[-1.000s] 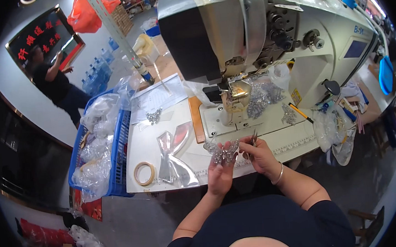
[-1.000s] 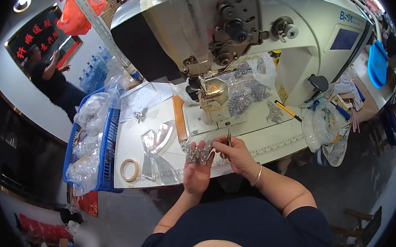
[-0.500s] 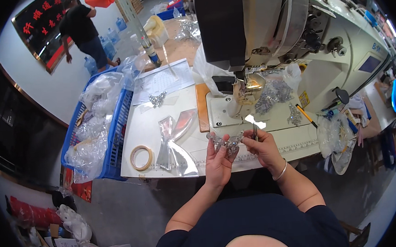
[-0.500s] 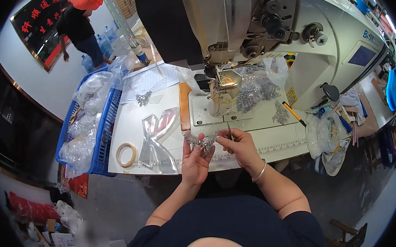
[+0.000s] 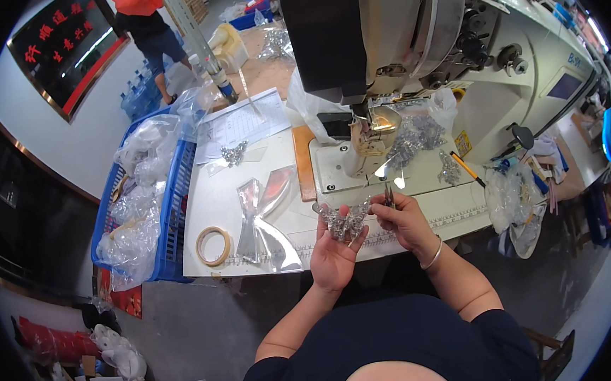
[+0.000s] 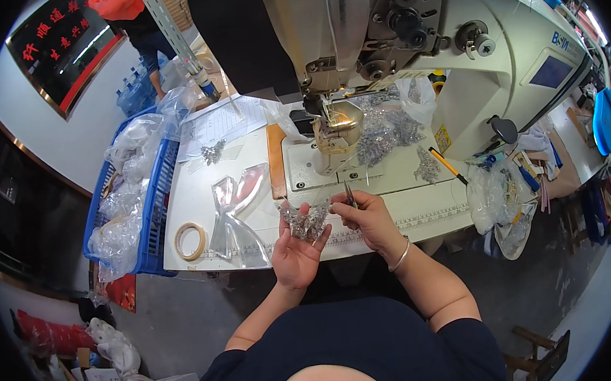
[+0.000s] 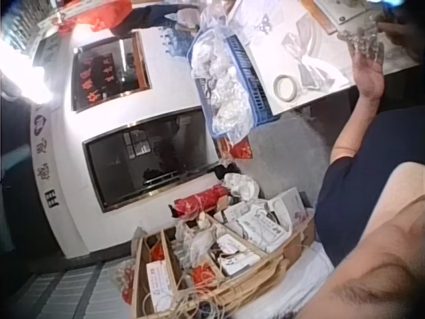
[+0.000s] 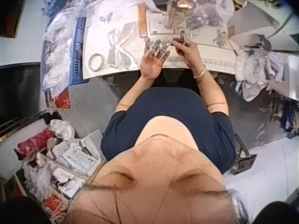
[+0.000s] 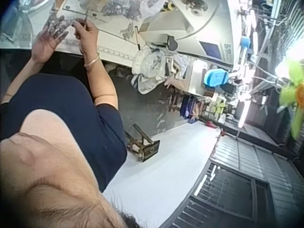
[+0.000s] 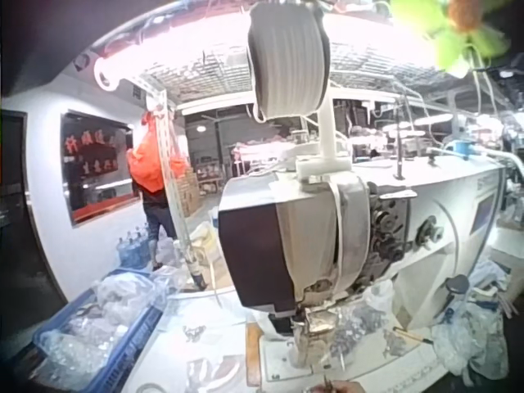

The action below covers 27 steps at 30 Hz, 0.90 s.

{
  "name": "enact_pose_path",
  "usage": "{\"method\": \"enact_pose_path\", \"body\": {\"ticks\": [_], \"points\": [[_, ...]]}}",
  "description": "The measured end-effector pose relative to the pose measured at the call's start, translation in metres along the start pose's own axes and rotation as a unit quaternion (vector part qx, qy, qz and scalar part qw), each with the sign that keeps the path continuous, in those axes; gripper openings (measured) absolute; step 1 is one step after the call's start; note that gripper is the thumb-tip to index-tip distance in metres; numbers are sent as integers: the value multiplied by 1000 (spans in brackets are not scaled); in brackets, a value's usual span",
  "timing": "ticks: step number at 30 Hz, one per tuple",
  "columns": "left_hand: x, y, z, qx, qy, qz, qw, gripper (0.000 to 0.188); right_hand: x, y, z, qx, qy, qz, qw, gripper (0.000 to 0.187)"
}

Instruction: The person assembles small, shiny, star-shaped decorations by hand and sews them using an industrial sewing machine. They repeatedly pick up the items, align them, and feed them under the machine's needle to stitch them together.

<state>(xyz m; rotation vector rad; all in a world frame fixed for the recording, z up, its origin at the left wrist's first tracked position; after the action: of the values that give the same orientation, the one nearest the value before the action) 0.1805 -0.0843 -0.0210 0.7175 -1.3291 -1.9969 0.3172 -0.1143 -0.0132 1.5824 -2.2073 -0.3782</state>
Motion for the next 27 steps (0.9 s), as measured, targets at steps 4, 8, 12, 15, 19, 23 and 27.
{"method": "enact_pose_path", "body": {"ticks": [4, 8, 12, 15, 19, 23, 27], "points": [[2, -1, -3, 16, -12, -11, 1000, 52, 0, -2, -1, -1, -4, -9, 1000, 22], [4, -4, -6, 33, -9, -8, 999, 51, 0, -4, 4, 3, 14, -6, 1000, 22], [5, -4, -9, 85, -11, -23, 996, 50, -2, -8, 7, 6, 12, -8, 1000, 21], [5, -5, -9, 97, -20, -14, 995, 46, -3, -9, 8, 6, 11, -8, 1000, 21], [5, -5, -9, 101, -21, -10, 995, 46, -3, -10, 9, 9, 19, -2, 1000, 21], [4, -6, -8, 101, -22, -12, 995, 49, -4, -11, 12, 8, 29, 1, 1000, 21], [4, -4, -6, 95, -20, -5, 995, 51, -5, -11, 14, 5, 34, 4, 999, 21]]}}
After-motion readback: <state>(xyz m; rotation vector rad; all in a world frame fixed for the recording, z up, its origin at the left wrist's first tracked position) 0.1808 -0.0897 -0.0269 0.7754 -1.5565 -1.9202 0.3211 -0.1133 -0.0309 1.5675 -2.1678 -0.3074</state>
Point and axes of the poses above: each hand's wrist, its own x-axis away from the middle knuckle, its own y-axis out of the palm, z = x × y, the point moved 9 cm from there along -x, towards the middle knuckle, and after that the axes turned 2 degrees about -z, right-handed, at the moved point
